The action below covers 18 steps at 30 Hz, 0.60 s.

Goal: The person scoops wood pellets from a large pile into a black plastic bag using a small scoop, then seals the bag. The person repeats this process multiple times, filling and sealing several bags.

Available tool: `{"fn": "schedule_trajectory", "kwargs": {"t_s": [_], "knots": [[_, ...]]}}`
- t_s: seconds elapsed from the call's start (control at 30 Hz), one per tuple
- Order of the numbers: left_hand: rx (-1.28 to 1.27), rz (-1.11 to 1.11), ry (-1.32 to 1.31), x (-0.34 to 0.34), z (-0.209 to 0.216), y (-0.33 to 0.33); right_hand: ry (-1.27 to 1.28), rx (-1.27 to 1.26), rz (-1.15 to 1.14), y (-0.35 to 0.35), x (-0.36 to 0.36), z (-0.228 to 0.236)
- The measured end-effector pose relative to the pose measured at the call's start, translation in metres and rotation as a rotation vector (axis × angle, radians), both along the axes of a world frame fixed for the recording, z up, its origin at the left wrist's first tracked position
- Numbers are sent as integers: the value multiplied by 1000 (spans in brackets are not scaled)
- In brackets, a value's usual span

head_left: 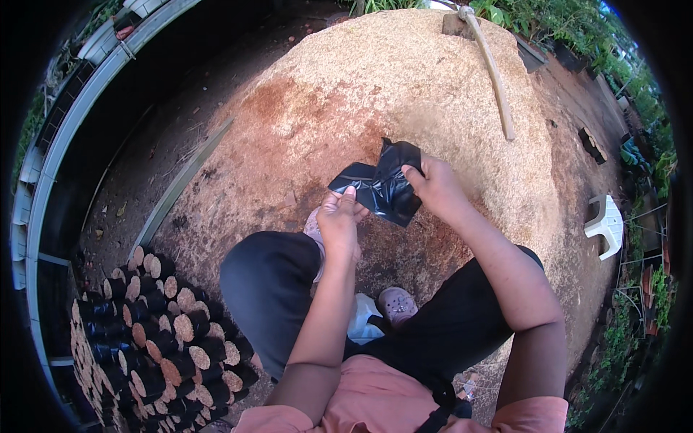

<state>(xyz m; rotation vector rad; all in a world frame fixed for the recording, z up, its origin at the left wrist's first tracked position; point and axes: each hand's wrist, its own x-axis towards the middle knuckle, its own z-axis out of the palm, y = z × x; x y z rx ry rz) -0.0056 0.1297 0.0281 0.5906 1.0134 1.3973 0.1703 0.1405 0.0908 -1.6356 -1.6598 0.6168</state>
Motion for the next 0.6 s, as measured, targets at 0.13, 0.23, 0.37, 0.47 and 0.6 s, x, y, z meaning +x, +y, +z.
{"fn": "schedule_trajectory", "kwargs": {"t_s": [0.13,0.23,0.37,0.47,0.6], "knots": [[-29,-4,-49,-1,-7,3,21,-81,-67,4,8,-3],[-49,-25,-56,2,-9,1,62,-67,-80,7,10,-4],[-85,-53,-132,2,-11,-1,206,-134,-101,6,7,-1],[-189,-51,-249,1,-15,0,233,-172,-123,5,3,5],[-292,80,-350,-6,-27,6,321,-198,-224,8,9,19]]}}
